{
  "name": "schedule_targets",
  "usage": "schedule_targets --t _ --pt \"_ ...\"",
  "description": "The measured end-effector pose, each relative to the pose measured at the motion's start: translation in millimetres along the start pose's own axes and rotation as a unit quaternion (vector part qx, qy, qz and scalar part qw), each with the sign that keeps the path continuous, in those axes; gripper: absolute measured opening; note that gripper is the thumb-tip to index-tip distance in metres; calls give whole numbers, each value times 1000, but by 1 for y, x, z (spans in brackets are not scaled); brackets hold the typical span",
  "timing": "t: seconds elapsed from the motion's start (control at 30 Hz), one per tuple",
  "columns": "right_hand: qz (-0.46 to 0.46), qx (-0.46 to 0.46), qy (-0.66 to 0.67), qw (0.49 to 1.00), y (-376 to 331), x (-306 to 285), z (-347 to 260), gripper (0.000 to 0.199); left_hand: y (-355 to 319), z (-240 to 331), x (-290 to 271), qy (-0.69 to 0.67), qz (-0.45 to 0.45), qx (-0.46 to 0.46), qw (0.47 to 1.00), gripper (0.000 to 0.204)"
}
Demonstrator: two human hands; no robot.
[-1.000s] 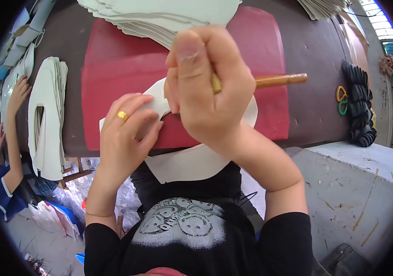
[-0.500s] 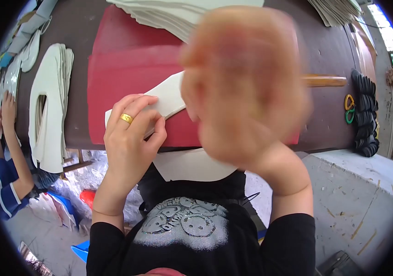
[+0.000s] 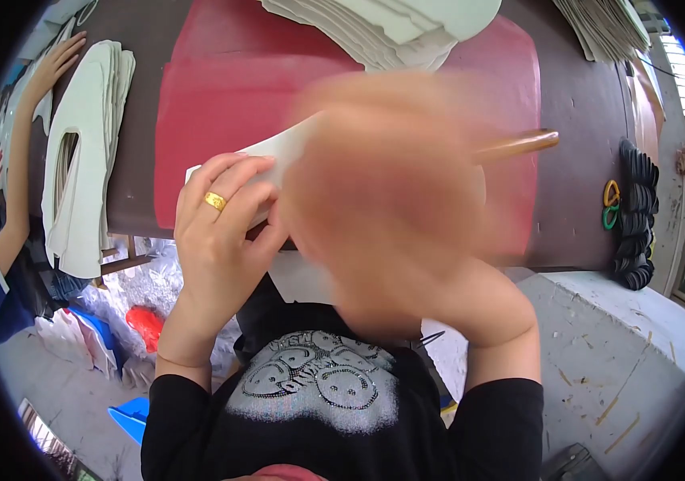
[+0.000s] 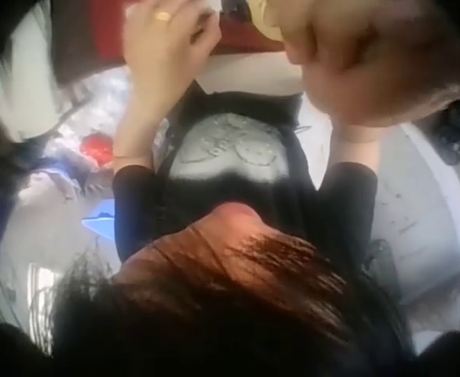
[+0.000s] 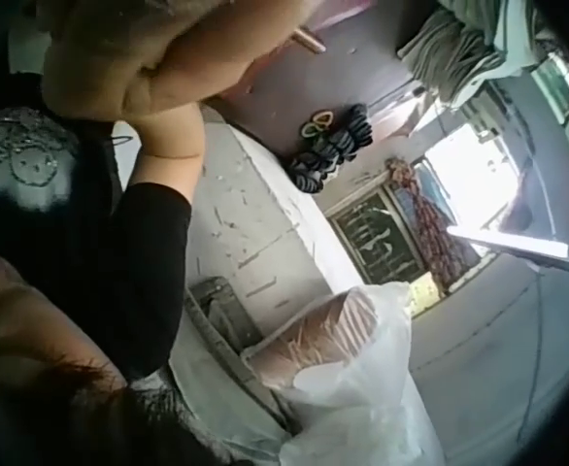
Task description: Hammering material components at a factory workbench to prepare them for shoe assembly.
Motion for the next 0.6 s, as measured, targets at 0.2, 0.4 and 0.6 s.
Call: schedule_targets --t 0.2,0.4,0.6 --pt "33 -2 18 999 5 14 10 23 -1 -5 -7 15 6 -3 1000 18" --pt "-23 19 -2 1000 10 18 7 20 -20 -24 -18 -12 -13 -9 1000 17" --pt "-89 4 16 996 11 26 1 20 -14 -27 -28 -24 -11 -18 999 18"
Point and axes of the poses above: each hand's wrist, its own y-axis towards the middle knuckle, its own x-axis out of the palm, z = x × y, the point moved 4 cm from there along y, towards the middle knuckle, and after that the axes turned 4 degrees about y, right-handed, at the moved point
